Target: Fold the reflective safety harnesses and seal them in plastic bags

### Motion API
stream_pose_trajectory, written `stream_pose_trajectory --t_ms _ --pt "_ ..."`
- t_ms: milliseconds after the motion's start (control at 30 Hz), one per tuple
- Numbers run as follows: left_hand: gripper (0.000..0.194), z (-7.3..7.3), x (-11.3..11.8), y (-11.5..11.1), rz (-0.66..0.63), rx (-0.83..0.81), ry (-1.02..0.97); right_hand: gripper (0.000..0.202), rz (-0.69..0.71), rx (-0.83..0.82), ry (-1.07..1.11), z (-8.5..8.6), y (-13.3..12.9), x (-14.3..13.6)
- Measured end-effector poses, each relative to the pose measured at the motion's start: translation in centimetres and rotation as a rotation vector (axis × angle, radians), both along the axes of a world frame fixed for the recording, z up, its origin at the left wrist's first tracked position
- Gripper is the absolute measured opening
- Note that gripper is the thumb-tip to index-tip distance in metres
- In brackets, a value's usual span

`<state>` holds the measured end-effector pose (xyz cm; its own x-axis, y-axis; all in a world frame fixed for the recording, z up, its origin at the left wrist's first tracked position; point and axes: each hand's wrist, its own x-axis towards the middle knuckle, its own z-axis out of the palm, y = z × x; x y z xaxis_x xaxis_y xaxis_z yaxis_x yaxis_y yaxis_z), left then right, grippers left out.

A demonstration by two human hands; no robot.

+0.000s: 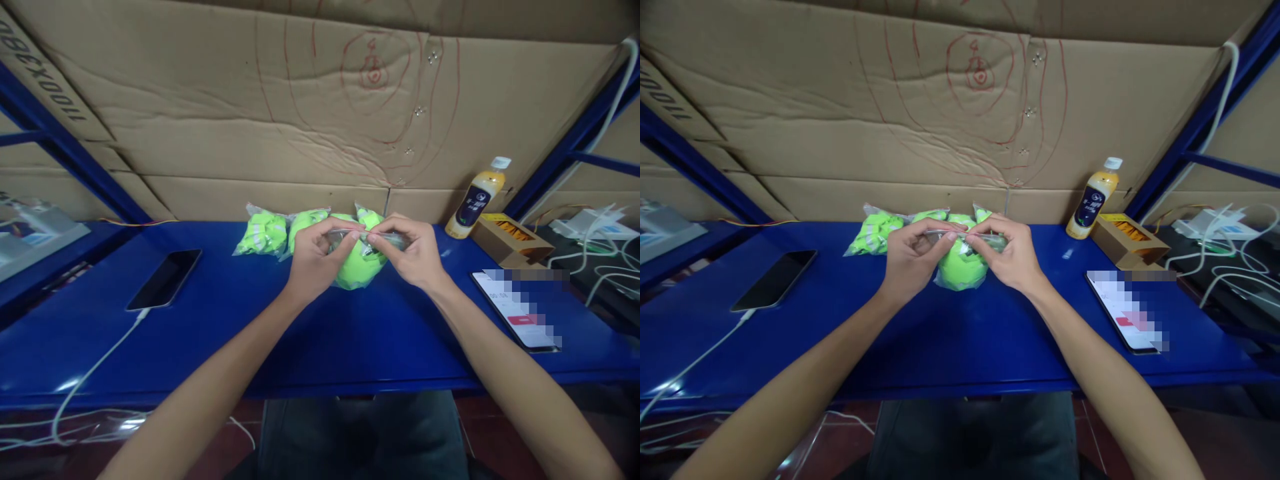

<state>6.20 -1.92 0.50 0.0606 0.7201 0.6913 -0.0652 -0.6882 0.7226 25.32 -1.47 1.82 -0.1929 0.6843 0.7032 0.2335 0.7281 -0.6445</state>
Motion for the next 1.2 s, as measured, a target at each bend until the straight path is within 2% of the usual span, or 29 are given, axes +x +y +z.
stream_pose_trajectory --t_ms 133,233,333,467,500,600,633,667,767,833,900,1000,1067,1100,1200 --pt "0.02 0.1 -0.2 0.1 0.049 -0.034 -0.008 0.021 -0.08 -0.002 0.065 -0.4 0.4 -0.1" --pt "0.02 0.2 -0.3 0.1 0.083 -0.032 0.017 0.027 -0.062 -0.043 0.061 -0.5 0.5 0.1" --pt "0.021 0.2 -0.3 0.0 0.051 -0.047 0.041 0.027 -0.059 -0.048 0.052 -0.5 0.6 0.3" --pt "0.022 -0.1 -0.7 0.8 0.084 -0.046 -0.019 0.026 -0.087 -0.037 0.093 -0.9 1.0 0.1" --pt "0.022 -0.3 -0.9 1.2 0.102 -0.062 -0.059 0.035 -0.081 -0.066 0.107 -1.3 1.1 0.0" --pt "0.026 -0.9 -1.5 2.5 0.143 -0.17 -0.241 0.091 -0.065 -0.257 0.107 -2.7 1.4 -0.8" --pt "0.028 -1.1 -1.7 2.9 0.146 -0.212 -0.306 0.103 -0.055 -0.331 0.08 -3.3 1.3 -1.2" --pt "0.03 -1.2 -1.7 3.3 0.143 -0.248 -0.362 0.105 -0.036 -0.385 0.044 -3.8 1.1 -1.7" --pt "0.034 -1.7 -1.6 3.8 0.081 -0.289 -0.375 0.085 0.028 -0.395 -0.022 -4.4 0.7 -2.7" --pt "0.04 -1.9 -1.6 4.0 0.037 -0.296 -0.309 0.077 0.015 -0.354 0.027 -3.9 0.9 -2.3" --pt "0.047 -2.1 -1.9 4.2 0.06 -0.278 -0.219 0.077 -0.081 -0.345 0.12 -2.7 1.8 -0.5" --pt "0.044 -2.6 -2.4 4.4 0.248 -0.094 0.138 0.066 -0.421 -0.28 0.154 -0.9 3.8 4.5" --pt "0.041 -3.2 -2.7 4.3 0.363 0.082 0.48 0.059 -0.706 -0.271 -0.04 -0.2 5.1 8.2" --pt "0.045 -3.6 -2.7 4.2 0.389 0.151 0.634 0.057 -0.815 -0.342 -0.173 0.0 5.5 9.8" --pt "0.06 -4.7 -2.6 3.9 0.392 0.226 0.983 0.056 -0.932 -0.61 -0.548 -0.4 6.3 12.6"
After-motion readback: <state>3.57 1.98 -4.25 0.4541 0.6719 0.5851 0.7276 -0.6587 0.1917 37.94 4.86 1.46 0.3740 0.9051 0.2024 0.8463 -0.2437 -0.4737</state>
